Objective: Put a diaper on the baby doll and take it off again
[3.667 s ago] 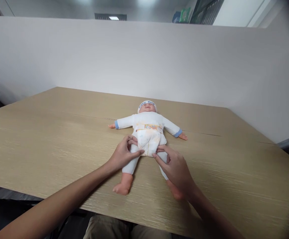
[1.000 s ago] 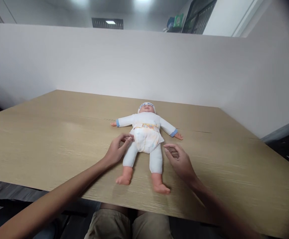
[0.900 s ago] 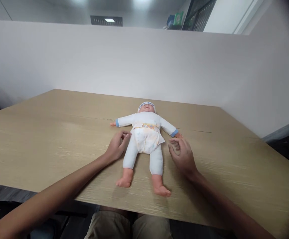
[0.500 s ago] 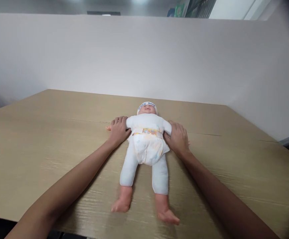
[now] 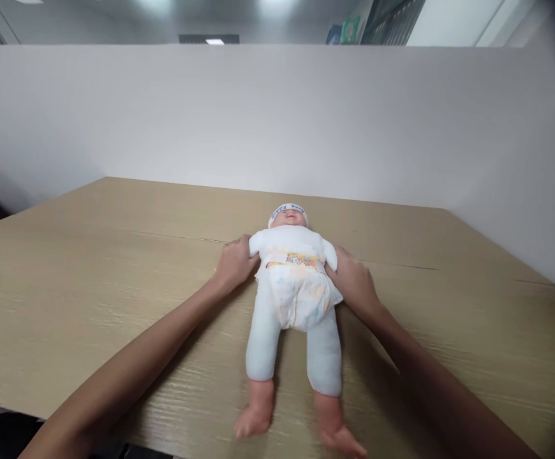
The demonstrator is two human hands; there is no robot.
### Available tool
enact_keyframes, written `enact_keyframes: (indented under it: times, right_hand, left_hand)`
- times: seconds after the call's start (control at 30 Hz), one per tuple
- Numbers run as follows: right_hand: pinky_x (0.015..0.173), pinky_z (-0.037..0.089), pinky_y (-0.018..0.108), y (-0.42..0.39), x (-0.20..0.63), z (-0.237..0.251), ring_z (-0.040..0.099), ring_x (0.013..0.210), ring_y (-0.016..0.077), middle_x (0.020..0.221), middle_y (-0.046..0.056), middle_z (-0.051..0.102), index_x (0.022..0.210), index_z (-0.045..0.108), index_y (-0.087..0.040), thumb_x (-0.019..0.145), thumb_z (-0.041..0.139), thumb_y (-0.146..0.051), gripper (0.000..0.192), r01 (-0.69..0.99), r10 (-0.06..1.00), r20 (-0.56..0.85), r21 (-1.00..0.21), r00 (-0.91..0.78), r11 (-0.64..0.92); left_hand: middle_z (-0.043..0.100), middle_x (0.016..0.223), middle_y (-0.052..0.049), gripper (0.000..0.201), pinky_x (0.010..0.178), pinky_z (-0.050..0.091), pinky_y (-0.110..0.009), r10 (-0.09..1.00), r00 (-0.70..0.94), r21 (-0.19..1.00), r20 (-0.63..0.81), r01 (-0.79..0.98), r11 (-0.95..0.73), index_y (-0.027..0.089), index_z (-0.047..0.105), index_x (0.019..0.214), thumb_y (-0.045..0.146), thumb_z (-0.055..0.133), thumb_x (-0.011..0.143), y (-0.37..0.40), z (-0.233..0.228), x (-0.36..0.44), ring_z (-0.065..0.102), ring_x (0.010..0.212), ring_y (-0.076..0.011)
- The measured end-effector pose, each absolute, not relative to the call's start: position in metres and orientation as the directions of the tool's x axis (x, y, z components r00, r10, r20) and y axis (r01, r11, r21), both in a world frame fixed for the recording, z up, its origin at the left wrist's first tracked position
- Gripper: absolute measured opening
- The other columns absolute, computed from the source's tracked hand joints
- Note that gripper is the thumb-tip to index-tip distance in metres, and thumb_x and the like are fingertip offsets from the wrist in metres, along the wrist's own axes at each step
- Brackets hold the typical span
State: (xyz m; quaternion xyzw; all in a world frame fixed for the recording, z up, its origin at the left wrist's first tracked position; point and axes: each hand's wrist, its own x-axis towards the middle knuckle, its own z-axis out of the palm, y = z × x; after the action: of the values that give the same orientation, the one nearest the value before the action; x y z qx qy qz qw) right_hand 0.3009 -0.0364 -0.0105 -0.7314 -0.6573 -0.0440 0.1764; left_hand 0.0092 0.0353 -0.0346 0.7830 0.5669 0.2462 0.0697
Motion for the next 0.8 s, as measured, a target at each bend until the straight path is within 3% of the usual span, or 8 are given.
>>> enact_keyframes:
  times: [0.2,0.33,0.53,0.63,0.73,0.8]
  right_hand:
    - [0.069,0.043,0.034,-0.085,0.314,0.015,0.073,0.09,0.0319,0.109,0.011,0.08,0.131,0.067,-0.023,0.099,0.053,-0.041,0.039,0.923,0.954,0.293,-0.38,0.066,0.053]
    - [0.076,0.051,0.036,-0.139,0.323,0.026,0.074,0.096,0.0323,0.118,0.01,0.08,0.138,0.065,-0.025,0.092,0.054,-0.039,0.05,0.847,0.96,0.278,-0.501,-0.038,0.178]
    - [0.096,0.056,0.045,-0.233,0.325,0.029,0.071,0.117,0.0352,0.134,0.011,0.075,0.139,0.067,-0.026,0.092,0.059,-0.043,0.051,0.73,0.954,0.244,-0.619,-0.172,0.29]
    - [0.107,0.054,0.046,-0.28,0.317,0.026,0.066,0.129,0.0338,0.144,0.01,0.069,0.146,0.064,-0.028,0.096,0.058,-0.035,0.051,0.709,0.96,0.171,-0.648,-0.222,0.28]
    - [0.113,0.051,0.046,-0.319,0.298,0.021,0.064,0.133,0.0316,0.148,0.008,0.068,0.148,0.064,-0.031,0.093,0.058,-0.025,0.055,0.715,0.954,0.134,-0.636,-0.27,0.291]
    - [0.116,0.049,0.045,-0.338,0.281,0.016,0.063,0.134,0.0298,0.148,0.007,0.068,0.15,0.062,-0.031,0.091,0.057,-0.02,0.06,0.713,0.942,0.129,-0.624,-0.309,0.319]
  left_hand:
    - [0.078,0.106,-0.016,0.037,0.07,0.04,-0.036,0.946,0.232,0.568,0.227,0.757,-0.322,0.022,0.057,0.119,0.05,0.064,0.096,-0.047,0.004,-0.005,0.073,0.09,-0.0372]
    - [0.075,0.103,-0.016,0.04,0.071,0.042,-0.039,0.932,0.297,0.616,0.21,0.7,-0.362,0.023,0.052,0.121,0.047,0.067,0.091,-0.131,0.019,-0.013,0.071,0.092,-0.0405]
    - [0.072,0.127,-0.016,0.064,0.094,0.055,-0.054,0.932,0.334,0.812,0.141,0.499,-0.302,0.031,0.05,0.144,0.039,0.073,0.085,-0.282,-0.03,-0.023,0.07,0.112,-0.0406]
    - [0.075,0.123,-0.009,0.078,0.083,0.06,-0.056,0.927,0.37,0.833,0.066,0.492,-0.255,0.045,0.058,0.148,0.037,0.082,0.074,-0.337,-0.065,-0.035,0.072,0.114,-0.044]
    - [0.075,0.122,-0.006,0.062,0.079,0.062,-0.053,0.946,0.323,0.819,0.027,0.535,-0.206,0.05,0.068,0.137,0.045,0.087,0.077,-0.364,-0.084,-0.046,0.071,0.118,-0.0415]
    - [0.072,0.132,-0.008,0.047,0.093,0.062,-0.048,0.954,0.299,0.811,0.019,0.554,-0.19,0.037,0.07,0.136,0.051,0.079,0.092,-0.37,-0.09,-0.052,0.069,0.121,-0.0334]
